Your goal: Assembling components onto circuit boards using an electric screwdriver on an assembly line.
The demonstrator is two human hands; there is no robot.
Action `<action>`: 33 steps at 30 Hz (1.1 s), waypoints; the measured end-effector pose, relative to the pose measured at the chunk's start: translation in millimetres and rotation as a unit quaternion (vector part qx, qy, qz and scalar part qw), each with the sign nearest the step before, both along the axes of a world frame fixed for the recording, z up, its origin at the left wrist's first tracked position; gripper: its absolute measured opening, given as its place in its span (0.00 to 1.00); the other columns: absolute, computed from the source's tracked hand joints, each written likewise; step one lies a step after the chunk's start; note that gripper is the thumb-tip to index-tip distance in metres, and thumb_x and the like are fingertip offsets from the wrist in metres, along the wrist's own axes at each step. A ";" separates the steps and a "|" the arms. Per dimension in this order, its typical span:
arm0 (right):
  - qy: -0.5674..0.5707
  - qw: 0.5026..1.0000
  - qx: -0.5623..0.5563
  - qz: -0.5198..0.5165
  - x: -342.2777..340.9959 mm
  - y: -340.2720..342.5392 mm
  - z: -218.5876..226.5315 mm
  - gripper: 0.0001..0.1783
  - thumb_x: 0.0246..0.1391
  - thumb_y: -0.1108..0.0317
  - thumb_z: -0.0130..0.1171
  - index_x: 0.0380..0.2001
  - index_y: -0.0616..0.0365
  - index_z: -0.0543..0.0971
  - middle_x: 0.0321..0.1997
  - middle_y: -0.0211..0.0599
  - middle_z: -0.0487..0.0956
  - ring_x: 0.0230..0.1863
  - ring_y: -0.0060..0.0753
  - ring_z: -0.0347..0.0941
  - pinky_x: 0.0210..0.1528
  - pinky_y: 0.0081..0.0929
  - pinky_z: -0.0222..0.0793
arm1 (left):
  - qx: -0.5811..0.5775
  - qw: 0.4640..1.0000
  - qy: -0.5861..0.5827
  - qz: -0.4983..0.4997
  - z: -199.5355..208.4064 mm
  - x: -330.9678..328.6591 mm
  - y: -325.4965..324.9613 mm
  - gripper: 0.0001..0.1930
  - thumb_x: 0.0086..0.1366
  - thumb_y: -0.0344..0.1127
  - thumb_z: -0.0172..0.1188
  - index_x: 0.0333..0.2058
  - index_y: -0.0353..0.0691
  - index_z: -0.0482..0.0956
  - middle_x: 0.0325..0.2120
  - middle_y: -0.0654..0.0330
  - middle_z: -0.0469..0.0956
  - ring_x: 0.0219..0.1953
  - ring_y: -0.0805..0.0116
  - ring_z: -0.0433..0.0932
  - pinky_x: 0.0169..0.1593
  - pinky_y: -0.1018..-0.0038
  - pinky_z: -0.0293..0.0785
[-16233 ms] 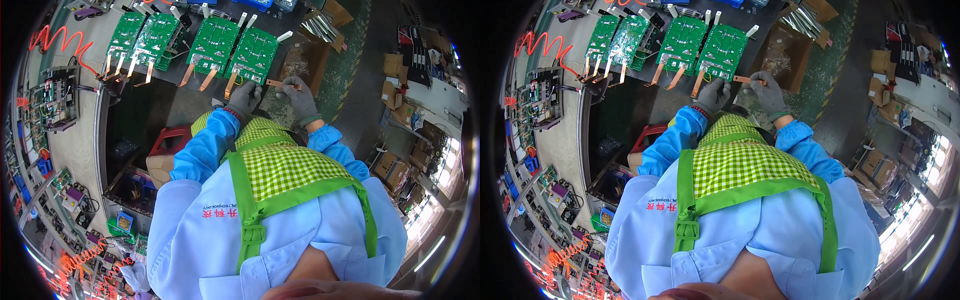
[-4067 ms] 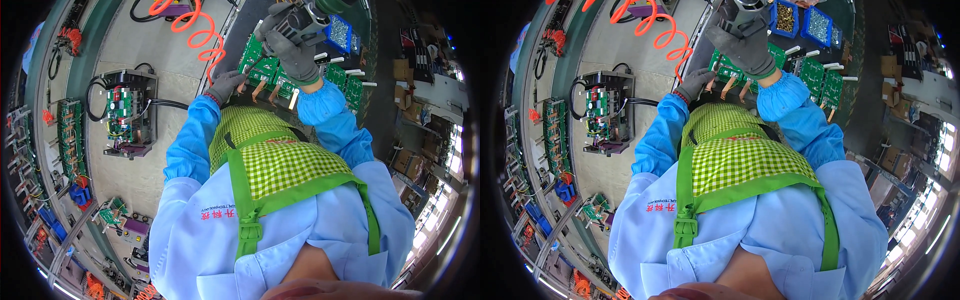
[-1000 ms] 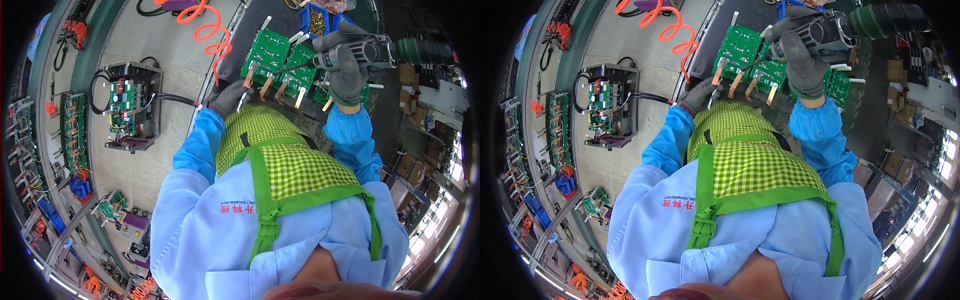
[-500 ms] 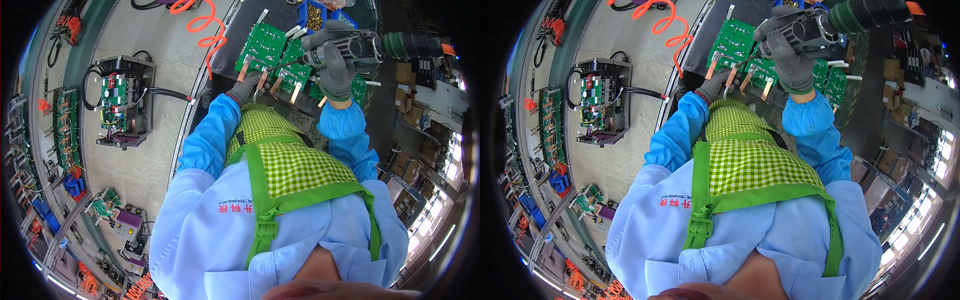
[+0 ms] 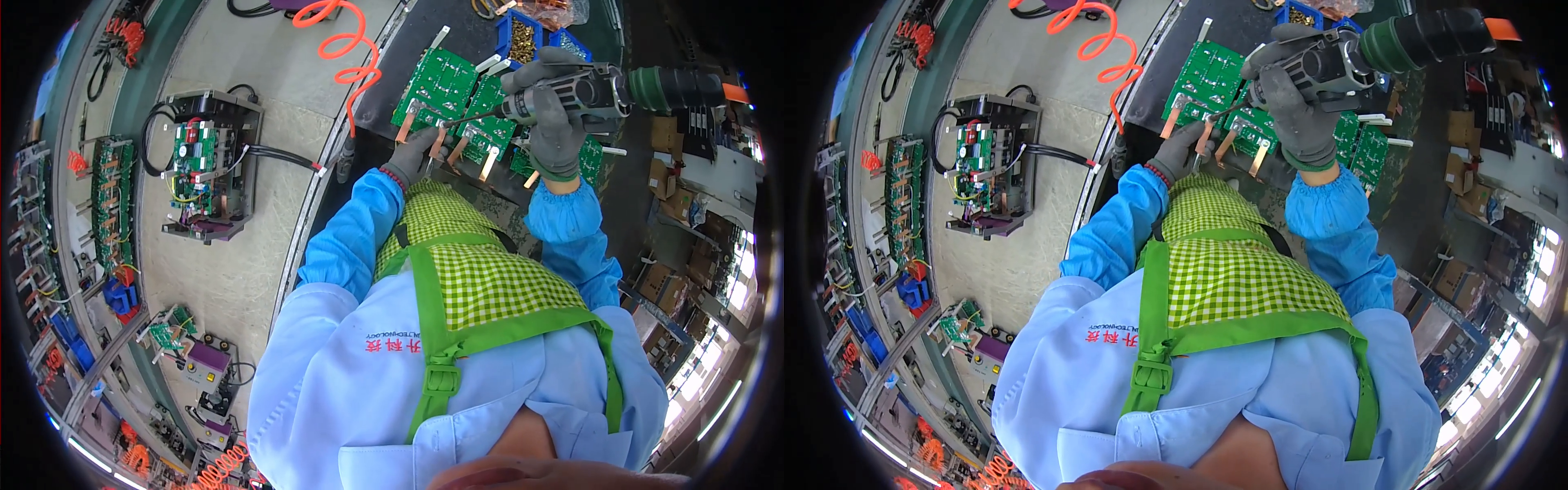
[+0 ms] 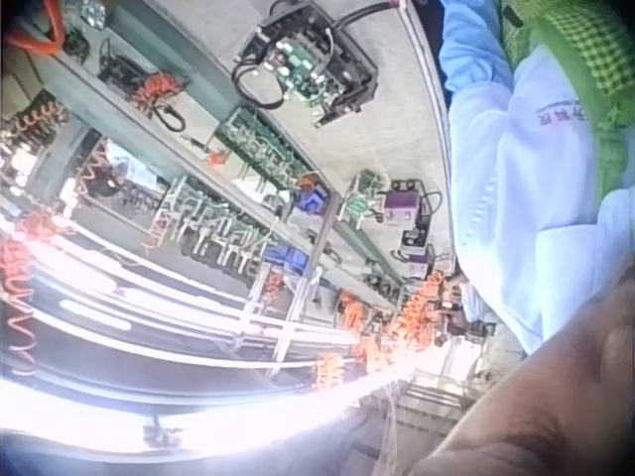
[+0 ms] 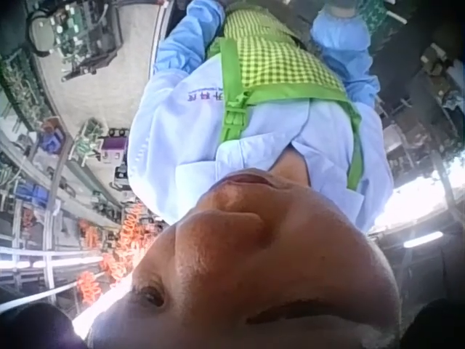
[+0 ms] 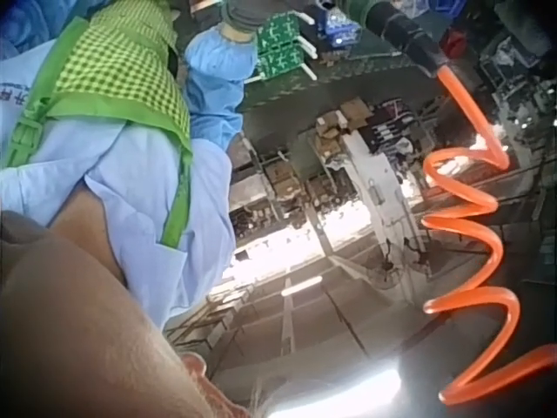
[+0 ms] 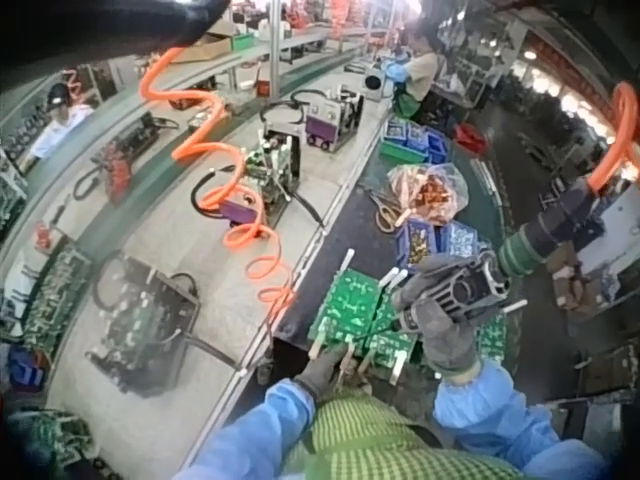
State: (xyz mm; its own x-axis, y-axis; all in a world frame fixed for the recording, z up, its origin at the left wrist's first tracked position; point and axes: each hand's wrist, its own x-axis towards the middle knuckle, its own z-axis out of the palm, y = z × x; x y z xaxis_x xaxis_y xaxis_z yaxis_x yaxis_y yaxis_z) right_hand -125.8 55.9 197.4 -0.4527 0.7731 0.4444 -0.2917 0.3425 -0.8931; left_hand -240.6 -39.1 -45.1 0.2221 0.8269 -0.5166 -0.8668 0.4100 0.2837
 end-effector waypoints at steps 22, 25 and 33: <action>0.023 0.999 -0.043 0.025 -11.3 3.1 -7.1 0.10 0.53 0.73 0.55 0.40 0.61 0.71 0.31 0.40 0.76 0.22 0.20 0.67 0.22 0.21 0.63 | 0.011 0.998 0.041 0.037 -0.3 11.8 -0.3 0.14 0.63 0.41 0.53 0.40 0.36 0.73 0.28 0.62 0.74 0.26 0.74 0.71 0.28 0.78 0.68; 0.036 0.998 -0.043 -0.002 -17.4 6.9 -6.8 0.14 0.53 0.73 0.54 0.44 0.62 0.69 0.32 0.40 0.76 0.24 0.22 0.69 0.22 0.21 0.63 | -0.010 0.998 0.058 -0.004 7.7 7.7 1.3 0.14 0.63 0.41 0.53 0.40 0.35 0.73 0.27 0.62 0.73 0.26 0.75 0.70 0.27 0.78 0.67; 0.013 1.000 0.017 -0.013 -8.4 13.3 -13.8 0.18 0.54 0.74 0.52 0.49 0.63 0.65 0.33 0.40 0.76 0.29 0.27 0.74 0.23 0.21 0.66 | 0.014 0.999 0.045 0.006 -5.0 5.0 -1.7 0.14 0.63 0.41 0.53 0.40 0.35 0.73 0.27 0.62 0.73 0.25 0.74 0.70 0.26 0.79 0.67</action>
State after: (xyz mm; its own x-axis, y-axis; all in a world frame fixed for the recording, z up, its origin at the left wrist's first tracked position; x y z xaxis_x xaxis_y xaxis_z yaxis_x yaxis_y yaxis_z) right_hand -134.1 69.2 183.6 -0.4208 0.7679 0.4829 -0.3064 0.3807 -0.8724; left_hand -235.6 -40.8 -50.2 0.1651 0.8439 -0.5105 -0.8421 0.3900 0.3725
